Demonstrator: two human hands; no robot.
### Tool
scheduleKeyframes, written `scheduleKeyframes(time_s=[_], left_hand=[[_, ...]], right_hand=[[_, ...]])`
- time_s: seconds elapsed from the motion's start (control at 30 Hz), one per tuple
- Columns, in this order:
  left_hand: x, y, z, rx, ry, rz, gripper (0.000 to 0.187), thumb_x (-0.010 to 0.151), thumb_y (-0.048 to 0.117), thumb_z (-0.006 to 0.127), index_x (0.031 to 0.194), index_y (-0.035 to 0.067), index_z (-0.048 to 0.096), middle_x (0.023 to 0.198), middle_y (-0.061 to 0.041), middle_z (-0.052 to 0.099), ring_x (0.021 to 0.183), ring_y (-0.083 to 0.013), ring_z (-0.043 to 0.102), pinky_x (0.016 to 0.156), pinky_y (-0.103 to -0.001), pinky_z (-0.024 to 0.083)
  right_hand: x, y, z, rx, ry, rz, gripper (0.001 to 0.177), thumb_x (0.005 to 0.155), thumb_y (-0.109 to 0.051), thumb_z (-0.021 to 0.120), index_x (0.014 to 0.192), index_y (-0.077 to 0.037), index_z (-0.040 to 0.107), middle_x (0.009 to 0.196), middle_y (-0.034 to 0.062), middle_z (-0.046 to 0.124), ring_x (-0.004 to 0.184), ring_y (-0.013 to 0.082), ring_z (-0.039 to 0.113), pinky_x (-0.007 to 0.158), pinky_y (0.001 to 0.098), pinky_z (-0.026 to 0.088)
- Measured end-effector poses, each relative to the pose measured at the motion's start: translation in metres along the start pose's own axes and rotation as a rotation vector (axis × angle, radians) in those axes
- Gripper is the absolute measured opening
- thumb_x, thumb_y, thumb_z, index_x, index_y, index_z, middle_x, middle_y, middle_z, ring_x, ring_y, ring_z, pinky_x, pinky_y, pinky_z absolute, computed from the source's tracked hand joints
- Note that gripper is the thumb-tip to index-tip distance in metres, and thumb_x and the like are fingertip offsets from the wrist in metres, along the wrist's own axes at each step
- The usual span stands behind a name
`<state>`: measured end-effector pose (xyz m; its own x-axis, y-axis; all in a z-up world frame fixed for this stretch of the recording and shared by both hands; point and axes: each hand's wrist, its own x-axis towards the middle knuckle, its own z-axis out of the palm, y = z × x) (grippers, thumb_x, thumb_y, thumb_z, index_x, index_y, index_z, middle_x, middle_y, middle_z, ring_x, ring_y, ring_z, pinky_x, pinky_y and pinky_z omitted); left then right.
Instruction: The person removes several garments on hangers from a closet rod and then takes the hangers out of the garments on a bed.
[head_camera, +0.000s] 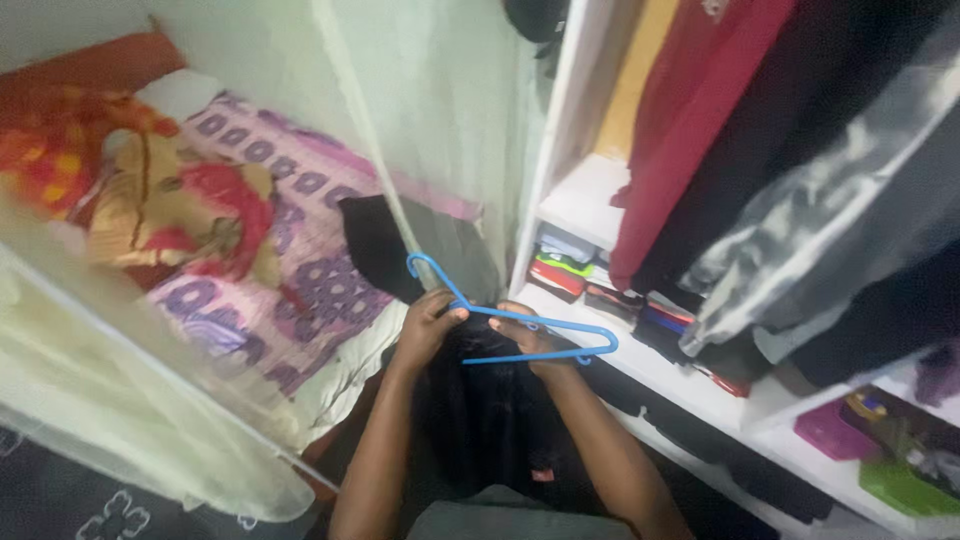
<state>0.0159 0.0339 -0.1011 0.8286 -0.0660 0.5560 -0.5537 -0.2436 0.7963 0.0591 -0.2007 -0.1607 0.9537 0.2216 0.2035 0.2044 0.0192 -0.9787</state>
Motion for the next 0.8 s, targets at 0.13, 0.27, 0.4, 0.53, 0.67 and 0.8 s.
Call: scheduleKeyframes(time_s=[0.13, 0.27, 0.4, 0.53, 0.67, 0.8], left_hand=[[-0.007, -0.007, -0.004, 0.065, 0.021, -0.064, 0.028, 0.091, 0.026, 0.074, 0.100, -0.001, 0.074, 0.096, -0.011, 0.068, 0.097, -0.0195, 0.065, 0.088, -0.033, 0.050], [-0.015, -0.025, -0.007, -0.378, 0.219, -0.196, 0.025, 0.096, 0.025, 0.066, 0.104, 0.001, 0.069, 0.100, -0.005, 0.072, 0.097, -0.0177, 0.067, 0.090, -0.031, 0.051], [-0.028, -0.047, -0.021, -0.811, 0.499, -0.297, 0.020, 0.102, 0.024, 0.061, 0.096, 0.006, 0.064, 0.084, -0.004, 0.065, 0.080, -0.0181, 0.070, 0.078, -0.032, 0.056], [-0.051, -0.067, -0.039, -0.750, 0.678, -0.307, 0.017, 0.104, 0.022, 0.060, 0.098, 0.006, 0.062, 0.082, -0.005, 0.064, 0.075, -0.0154, 0.065, 0.073, -0.030, 0.053], [-0.077, -0.101, -0.045, -0.758, 0.875, -0.285, 0.017, 0.105, 0.022, 0.061, 0.099, 0.005, 0.062, 0.079, -0.001, 0.057, 0.069, -0.0124, 0.058, 0.067, -0.027, 0.051], [-0.108, -0.141, -0.041, -0.816, 1.108, -0.420, 0.018, 0.104, 0.023, 0.061, 0.101, 0.005, 0.062, 0.075, 0.001, 0.054, 0.061, -0.0107, 0.054, 0.054, -0.023, 0.044]], right_hand=[[0.010, 0.018, 0.004, 0.294, -0.227, 0.137, 0.036, 0.092, -0.018, 0.079, 0.114, 0.008, 0.066, 0.103, 0.0106, 0.068, 0.099, 0.0201, 0.063, 0.092, 0.0364, 0.050], [0.017, 0.037, 0.014, 0.107, -0.089, 0.159, 0.042, 0.085, -0.022, 0.079, 0.120, -0.004, 0.062, 0.108, 0.0057, 0.069, 0.105, 0.0152, 0.066, 0.098, 0.0304, 0.048], [0.007, 0.027, 0.017, 0.019, -0.299, 0.077, 0.044, 0.093, -0.033, 0.075, 0.111, 0.006, 0.072, 0.103, 0.0133, 0.072, 0.097, 0.0170, 0.064, 0.091, 0.0325, 0.050], [0.004, 0.018, 0.024, -0.232, -0.204, 0.027, 0.046, 0.088, -0.034, 0.075, 0.114, 0.004, 0.071, 0.107, 0.0097, 0.075, 0.102, 0.0152, 0.067, 0.094, 0.0300, 0.050], [0.013, 0.021, 0.028, -0.161, -0.168, 0.115, 0.048, 0.087, -0.032, 0.076, 0.117, 0.004, 0.068, 0.105, 0.0081, 0.072, 0.097, 0.0144, 0.066, 0.090, 0.0292, 0.051], [0.014, 0.007, 0.029, -0.173, -0.224, 0.085, 0.047, 0.088, -0.032, 0.074, 0.115, 0.006, 0.069, 0.101, 0.0124, 0.074, 0.094, 0.0151, 0.067, 0.086, 0.0297, 0.053]])
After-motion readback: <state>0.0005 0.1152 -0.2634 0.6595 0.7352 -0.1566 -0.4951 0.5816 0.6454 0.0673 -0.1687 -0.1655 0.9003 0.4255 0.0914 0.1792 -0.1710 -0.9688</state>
